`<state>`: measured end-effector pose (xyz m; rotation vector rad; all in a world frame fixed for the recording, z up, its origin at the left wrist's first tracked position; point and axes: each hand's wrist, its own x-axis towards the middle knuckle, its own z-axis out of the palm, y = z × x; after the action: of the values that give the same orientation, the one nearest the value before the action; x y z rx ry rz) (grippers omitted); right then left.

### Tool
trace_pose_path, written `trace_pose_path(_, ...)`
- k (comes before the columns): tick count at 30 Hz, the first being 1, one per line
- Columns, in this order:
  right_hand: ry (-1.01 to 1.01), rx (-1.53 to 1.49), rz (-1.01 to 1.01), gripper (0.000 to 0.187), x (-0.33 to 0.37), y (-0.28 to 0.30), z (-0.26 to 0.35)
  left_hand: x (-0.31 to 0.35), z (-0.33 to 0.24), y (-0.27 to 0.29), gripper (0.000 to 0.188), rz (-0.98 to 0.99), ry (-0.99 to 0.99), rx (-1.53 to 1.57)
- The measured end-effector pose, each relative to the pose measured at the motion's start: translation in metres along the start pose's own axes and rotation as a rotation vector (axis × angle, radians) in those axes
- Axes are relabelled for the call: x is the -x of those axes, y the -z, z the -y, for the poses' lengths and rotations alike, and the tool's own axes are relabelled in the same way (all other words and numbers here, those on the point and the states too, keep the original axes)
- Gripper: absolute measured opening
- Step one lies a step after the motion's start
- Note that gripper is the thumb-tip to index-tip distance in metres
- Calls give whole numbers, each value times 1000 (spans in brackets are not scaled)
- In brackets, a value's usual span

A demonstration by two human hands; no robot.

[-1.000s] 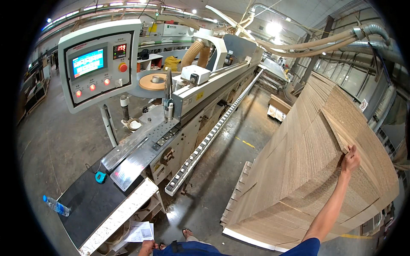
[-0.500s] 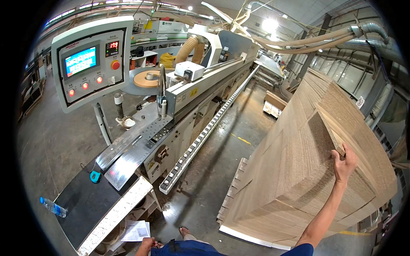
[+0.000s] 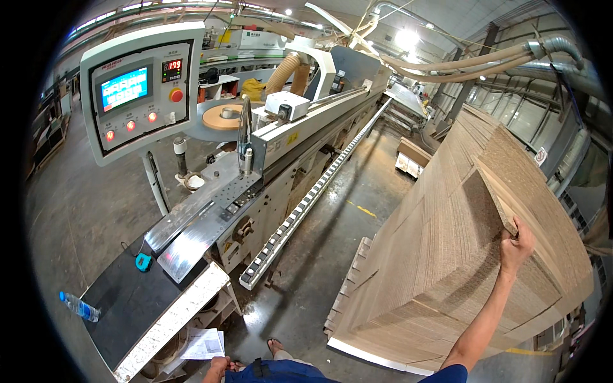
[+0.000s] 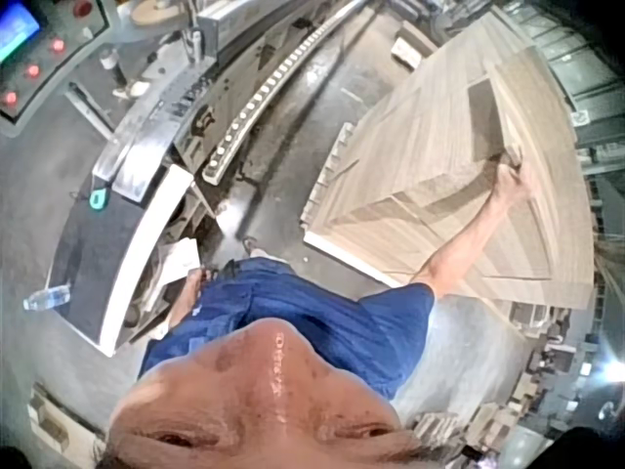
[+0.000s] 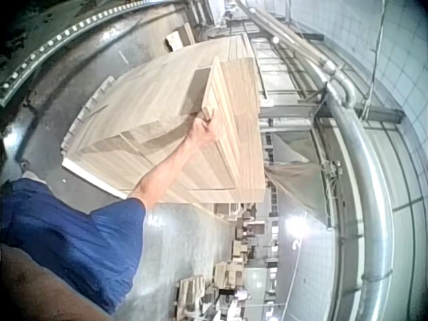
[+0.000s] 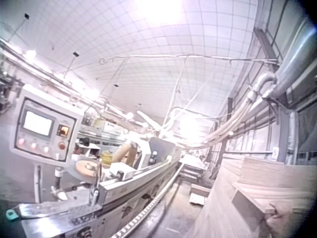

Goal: The person picks up wood panels from a stack one at a time and feeds them onto the conveyor belt of a woodworking machine.

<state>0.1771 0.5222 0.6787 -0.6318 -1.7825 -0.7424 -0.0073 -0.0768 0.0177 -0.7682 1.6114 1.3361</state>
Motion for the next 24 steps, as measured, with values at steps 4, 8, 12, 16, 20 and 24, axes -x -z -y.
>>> trace_pose_path(4,2,17,-6,32,-1,-1,0,-5,7,2,15,-14,15,49)
trace_pose_path(8,19,17,-12,34,-1,-2,-1,-5,8,1,16,-9,9,65)
trace_pose_path(12,16,40,-7,37,0,-2,-2,0,2,-1,16,12,43,38)
trace_pose_path(16,4,46,6,41,1,-2,-3,3,0,-2,16,-9,27,17)
trace_pose_path(20,8,40,-5,42,1,-2,-4,0,2,0,17,12,52,66)
trace_pose_path(24,2,48,2,43,0,-2,-2,-7,7,2,17,23,52,67)
